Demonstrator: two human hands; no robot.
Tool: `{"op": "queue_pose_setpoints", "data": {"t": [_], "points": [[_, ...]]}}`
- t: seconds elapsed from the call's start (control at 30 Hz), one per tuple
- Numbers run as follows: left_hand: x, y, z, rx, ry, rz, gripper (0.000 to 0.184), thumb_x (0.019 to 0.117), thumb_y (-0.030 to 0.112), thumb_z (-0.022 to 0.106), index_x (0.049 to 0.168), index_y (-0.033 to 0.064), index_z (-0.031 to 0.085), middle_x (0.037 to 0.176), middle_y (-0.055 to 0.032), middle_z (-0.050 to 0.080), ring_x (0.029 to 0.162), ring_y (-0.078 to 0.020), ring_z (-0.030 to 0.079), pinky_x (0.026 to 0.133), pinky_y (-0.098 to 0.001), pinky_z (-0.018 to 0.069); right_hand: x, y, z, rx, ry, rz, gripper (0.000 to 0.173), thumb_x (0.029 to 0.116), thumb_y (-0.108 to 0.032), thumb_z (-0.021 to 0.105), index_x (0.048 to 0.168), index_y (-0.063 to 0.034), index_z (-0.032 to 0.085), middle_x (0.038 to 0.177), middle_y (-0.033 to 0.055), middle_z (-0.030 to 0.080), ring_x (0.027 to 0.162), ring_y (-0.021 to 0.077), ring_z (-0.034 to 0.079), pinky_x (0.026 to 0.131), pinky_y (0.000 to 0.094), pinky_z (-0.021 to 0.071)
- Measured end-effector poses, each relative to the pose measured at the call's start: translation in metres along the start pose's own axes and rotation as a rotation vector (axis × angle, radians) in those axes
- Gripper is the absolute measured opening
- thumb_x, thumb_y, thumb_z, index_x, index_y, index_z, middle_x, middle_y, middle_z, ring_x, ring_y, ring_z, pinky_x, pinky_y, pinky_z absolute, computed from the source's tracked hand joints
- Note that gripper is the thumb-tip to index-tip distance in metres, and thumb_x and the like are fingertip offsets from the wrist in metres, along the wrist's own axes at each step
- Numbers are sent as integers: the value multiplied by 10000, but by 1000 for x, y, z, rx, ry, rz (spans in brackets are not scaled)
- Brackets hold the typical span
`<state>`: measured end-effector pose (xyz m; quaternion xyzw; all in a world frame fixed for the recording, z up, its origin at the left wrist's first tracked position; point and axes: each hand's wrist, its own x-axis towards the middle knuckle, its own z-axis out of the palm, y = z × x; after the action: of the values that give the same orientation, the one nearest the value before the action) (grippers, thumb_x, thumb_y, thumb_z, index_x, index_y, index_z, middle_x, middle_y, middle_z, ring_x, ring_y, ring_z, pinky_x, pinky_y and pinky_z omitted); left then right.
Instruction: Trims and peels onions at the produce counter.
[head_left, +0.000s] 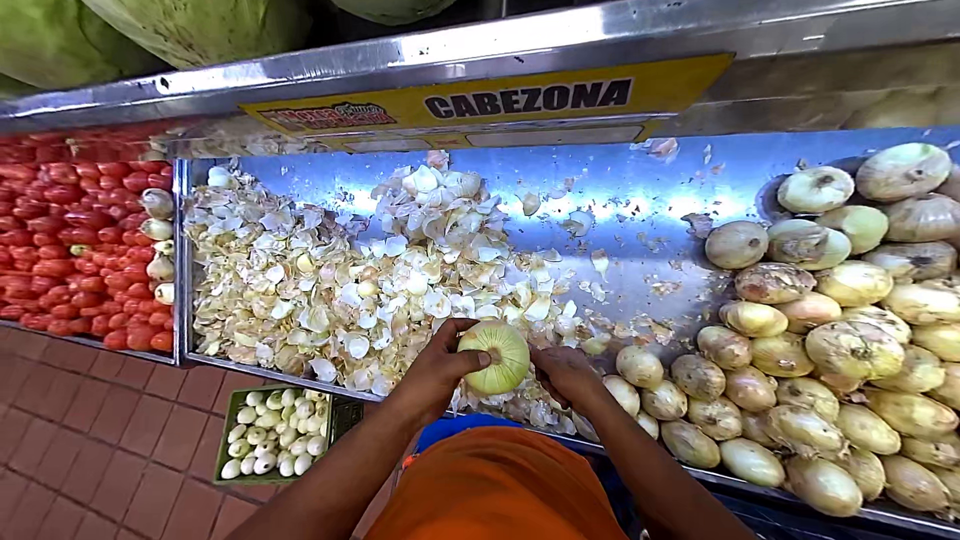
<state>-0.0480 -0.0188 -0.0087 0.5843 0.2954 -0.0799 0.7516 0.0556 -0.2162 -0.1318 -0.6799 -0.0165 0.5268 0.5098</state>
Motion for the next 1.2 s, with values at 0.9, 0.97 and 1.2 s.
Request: {"op": "queue_pose_setpoints", "data": {"t": [0.9, 0.97, 1.2], "points": [[8, 5, -21, -421, -203, 30, 820, 632, 715, 836, 1196, 139, 686, 1090, -110, 733, 1014, -232, 717, 916, -421, 595, -22, -51, -96, -369, 30, -570, 301, 1100, -301, 435, 1191, -113, 651, 823, 53, 688, 678, 185, 655, 650, 391, 574], [11, -5, -24, -444, -349, 10, 809, 665, 767, 779, 1199, 166, 691, 1098, -100, 730, 1017, -235, 707, 921, -436, 581, -41, -58, -73, -510, -26, -679, 345, 1075, -406, 463, 1152, -150, 680, 815, 11, 677, 686, 156, 656, 644, 391, 583], [20, -20, -33, -396, -619, 138, 790, 818, 582, 781, 1448, 158, 562, 1323, -147, 643, 1192, -262, 639, 1035, -456, 522, -74, -71, -43, -738, 97, -854, 556, 905, -754, 563, 946, -216, 695, 707, -83, 593, 628, 66, 571, 588, 339, 518]]}}
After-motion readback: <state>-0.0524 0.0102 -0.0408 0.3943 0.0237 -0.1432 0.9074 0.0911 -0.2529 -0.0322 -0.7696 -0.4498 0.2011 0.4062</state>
